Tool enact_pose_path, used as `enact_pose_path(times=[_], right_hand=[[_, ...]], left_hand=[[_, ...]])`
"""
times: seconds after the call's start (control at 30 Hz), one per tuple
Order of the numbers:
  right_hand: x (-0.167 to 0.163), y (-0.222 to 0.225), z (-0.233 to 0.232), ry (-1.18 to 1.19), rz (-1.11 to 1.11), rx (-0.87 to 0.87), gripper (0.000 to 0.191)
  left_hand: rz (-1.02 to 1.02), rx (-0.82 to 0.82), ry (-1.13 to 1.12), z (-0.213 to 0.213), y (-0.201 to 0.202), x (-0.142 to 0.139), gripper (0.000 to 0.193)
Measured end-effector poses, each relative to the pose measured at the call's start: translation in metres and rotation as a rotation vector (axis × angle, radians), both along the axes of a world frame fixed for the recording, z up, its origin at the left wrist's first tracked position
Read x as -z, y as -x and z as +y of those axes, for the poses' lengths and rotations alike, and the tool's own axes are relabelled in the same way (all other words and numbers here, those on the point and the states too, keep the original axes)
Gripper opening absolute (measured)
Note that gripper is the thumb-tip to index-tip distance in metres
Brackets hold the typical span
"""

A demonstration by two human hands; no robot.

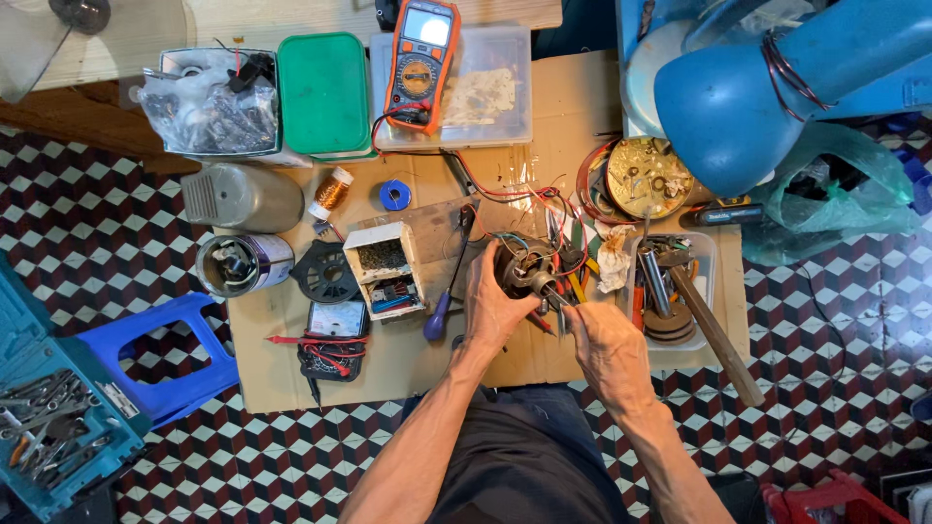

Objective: The person disassembles and reassembles a small electrical motor on a cluttered workbench. They remove the motor housing, inspect internal components, and use a screwdriver to adjust parts. The person also handles small metal rings and a red container, placing items back into the motor assembly.

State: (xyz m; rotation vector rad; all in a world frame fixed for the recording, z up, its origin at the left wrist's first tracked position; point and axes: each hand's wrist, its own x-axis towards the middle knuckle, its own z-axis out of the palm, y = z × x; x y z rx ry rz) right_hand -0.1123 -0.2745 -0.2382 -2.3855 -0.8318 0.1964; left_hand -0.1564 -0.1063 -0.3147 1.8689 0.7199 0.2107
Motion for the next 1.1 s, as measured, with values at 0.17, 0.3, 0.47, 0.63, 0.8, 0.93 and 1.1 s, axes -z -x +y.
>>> enact_pose_path(times=[0.17,0.3,0.47,0.63,0.8,0.93,1.1], right_hand=[[0.006,0.007,0.013,0.060,0.006,0.062,0.024],[0.003,0.017,0.019,0.069,0.089,0.105,0.025],[-0.009,0.023,0.015,0.074,0.050,0.084,0.027],[-0.017,0.026,0.009,0.070,0.065,0.074,0.027],[-0.016,0.024,0.009,0.103,0.100,0.096,0.028],[-0.013,0.021,0.015,0.260,0.224,0.130,0.032],[-0.012,0.028,0.020,0.104,0.081,0.151,0.025]], left_hand=[[-0.048,-0.039,0.051,-0.004,0.006,0.007,0.101],[-0.064,-0.073,0.277,-0.010,0.015,0.006,0.102],[0.021,-0.076,0.240,-0.014,0.025,0.001,0.106],[0.041,-0.035,0.208,-0.013,0.030,-0.004,0.107],[0.053,-0.025,0.248,-0.011,0.026,-0.003,0.111],[0.002,-0.012,0.351,-0.012,0.024,-0.005,0.109],[0.090,-0.024,0.296,-0.012,0.020,-0.011,0.109]])
